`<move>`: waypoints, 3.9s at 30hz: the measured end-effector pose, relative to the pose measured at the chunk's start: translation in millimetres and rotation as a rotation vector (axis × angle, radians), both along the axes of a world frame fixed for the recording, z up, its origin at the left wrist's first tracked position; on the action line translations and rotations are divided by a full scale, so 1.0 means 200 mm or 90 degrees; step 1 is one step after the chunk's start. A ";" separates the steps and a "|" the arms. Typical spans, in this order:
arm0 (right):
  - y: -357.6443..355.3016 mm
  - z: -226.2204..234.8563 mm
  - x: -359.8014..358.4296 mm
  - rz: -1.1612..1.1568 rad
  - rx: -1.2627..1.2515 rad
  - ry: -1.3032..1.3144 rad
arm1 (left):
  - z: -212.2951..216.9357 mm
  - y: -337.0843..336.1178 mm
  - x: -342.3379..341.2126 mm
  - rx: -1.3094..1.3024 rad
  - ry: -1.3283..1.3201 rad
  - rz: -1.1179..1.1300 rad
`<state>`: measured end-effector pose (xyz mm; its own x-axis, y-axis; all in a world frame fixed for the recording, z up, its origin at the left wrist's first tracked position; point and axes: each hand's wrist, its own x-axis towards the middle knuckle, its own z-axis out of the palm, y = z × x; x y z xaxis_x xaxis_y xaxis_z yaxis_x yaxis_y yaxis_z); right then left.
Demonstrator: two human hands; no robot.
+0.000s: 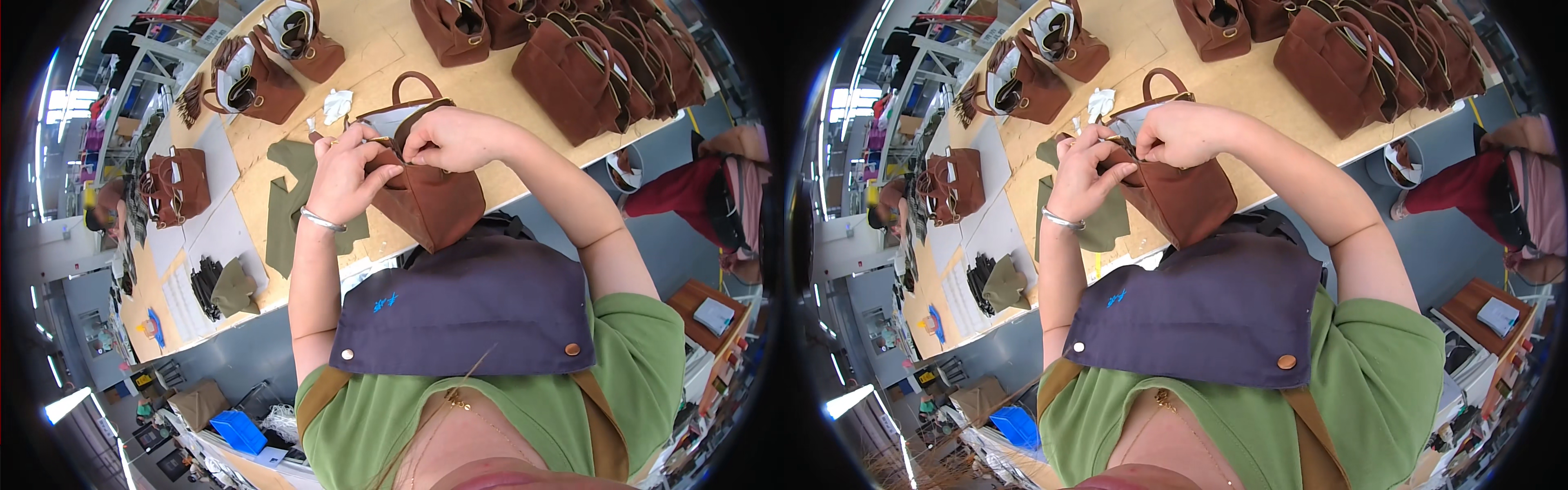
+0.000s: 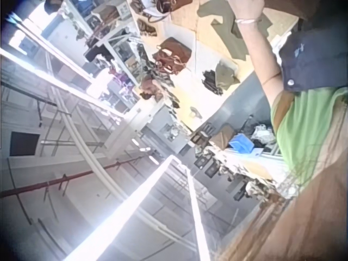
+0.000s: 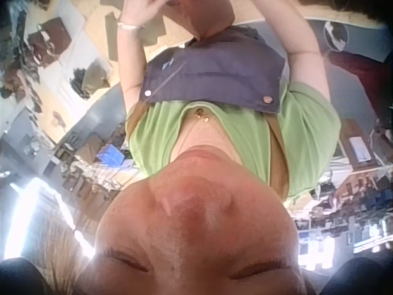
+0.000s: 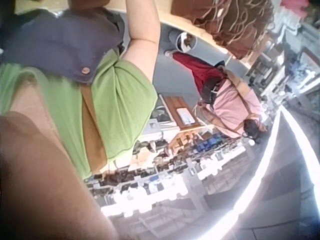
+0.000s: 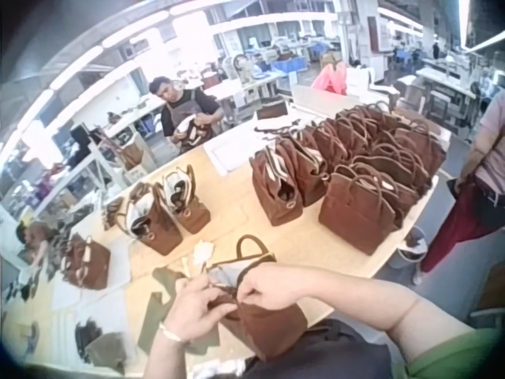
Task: The recorder is assembling a brown leather handbag, adjusting the interior lining and checking the attachment points.
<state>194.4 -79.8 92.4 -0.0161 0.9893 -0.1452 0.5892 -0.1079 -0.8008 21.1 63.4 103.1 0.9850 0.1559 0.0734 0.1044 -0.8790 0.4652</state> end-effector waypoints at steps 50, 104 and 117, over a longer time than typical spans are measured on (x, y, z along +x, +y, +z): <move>-0.02 -0.22 0.03 -0.110 0.049 0.270 | 0.00 0.02 0.06 -0.074 -0.036 0.025; -0.06 -0.07 -0.12 -0.221 0.108 0.084 | -0.04 -0.07 -0.01 -0.093 -0.163 0.139; -0.08 -0.09 -0.14 -0.192 0.147 0.051 | -0.11 -0.13 0.02 -0.098 -0.184 0.161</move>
<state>166.4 -96.1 73.4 0.2785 0.9578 0.0717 0.4928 -0.0784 -0.8666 25.3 37.7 82.0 0.8565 0.4208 0.2989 0.1532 -0.7603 0.6313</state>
